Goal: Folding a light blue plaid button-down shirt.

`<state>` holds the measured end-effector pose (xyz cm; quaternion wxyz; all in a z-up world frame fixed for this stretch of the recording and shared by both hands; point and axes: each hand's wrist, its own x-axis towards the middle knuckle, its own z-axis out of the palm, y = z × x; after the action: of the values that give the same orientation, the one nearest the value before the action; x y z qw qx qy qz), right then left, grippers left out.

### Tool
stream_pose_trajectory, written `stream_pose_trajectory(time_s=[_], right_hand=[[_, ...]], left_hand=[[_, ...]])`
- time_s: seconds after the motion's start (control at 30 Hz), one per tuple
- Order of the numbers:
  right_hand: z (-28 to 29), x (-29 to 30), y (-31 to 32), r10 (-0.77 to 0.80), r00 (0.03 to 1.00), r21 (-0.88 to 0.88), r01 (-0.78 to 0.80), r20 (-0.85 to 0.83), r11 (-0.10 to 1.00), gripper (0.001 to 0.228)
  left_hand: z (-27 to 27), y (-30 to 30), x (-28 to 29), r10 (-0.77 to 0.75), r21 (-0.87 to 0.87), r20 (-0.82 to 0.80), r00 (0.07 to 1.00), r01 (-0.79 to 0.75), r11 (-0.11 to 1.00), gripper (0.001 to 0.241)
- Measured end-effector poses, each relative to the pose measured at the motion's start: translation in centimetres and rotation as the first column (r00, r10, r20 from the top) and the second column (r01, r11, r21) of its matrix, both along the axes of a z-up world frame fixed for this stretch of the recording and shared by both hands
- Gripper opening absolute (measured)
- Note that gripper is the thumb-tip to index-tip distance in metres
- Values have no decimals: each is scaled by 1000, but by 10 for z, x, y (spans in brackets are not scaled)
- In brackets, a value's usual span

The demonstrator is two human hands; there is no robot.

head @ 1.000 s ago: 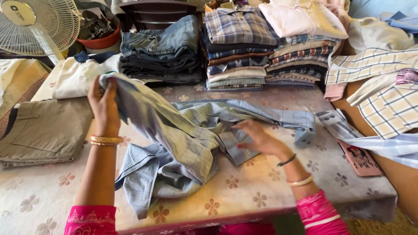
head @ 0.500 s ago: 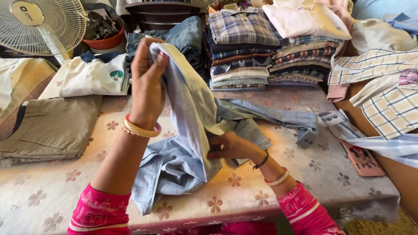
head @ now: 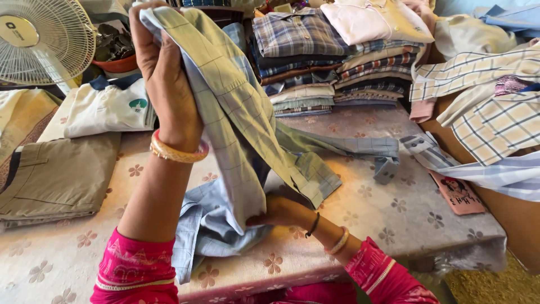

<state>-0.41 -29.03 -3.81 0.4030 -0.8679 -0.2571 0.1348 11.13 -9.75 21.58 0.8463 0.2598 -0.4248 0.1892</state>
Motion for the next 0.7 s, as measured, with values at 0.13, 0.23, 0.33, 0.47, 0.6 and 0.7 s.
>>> stream_pose_trajectory(time_s=[0.13,0.23,0.33,0.47,0.6,0.7], right_hand=[[-16,49,-71,-247,967,-368,254,68,894,62],[-8,107,-167,-282,926,-614,378,251,693,74],[117,112,-190,-794,586,-351,786,162,509,50],[199,104,-209,-561,130,260,786,817,561,16],[233,55,-205,-542,-31,483,501,840,719,34],[220,-2,-216,-480,44,366,588,876,721,28]], left_hand=[[6,29,50,221,39,-16,975,-220,975,44],[-13,68,113,325,67,43,945,-328,942,36],[-51,105,194,394,185,49,918,-396,900,32],[-25,114,192,429,99,-314,847,-420,902,48],[-8,148,157,212,76,-83,974,-205,976,36],[-48,203,116,-41,276,30,999,31,961,10]])
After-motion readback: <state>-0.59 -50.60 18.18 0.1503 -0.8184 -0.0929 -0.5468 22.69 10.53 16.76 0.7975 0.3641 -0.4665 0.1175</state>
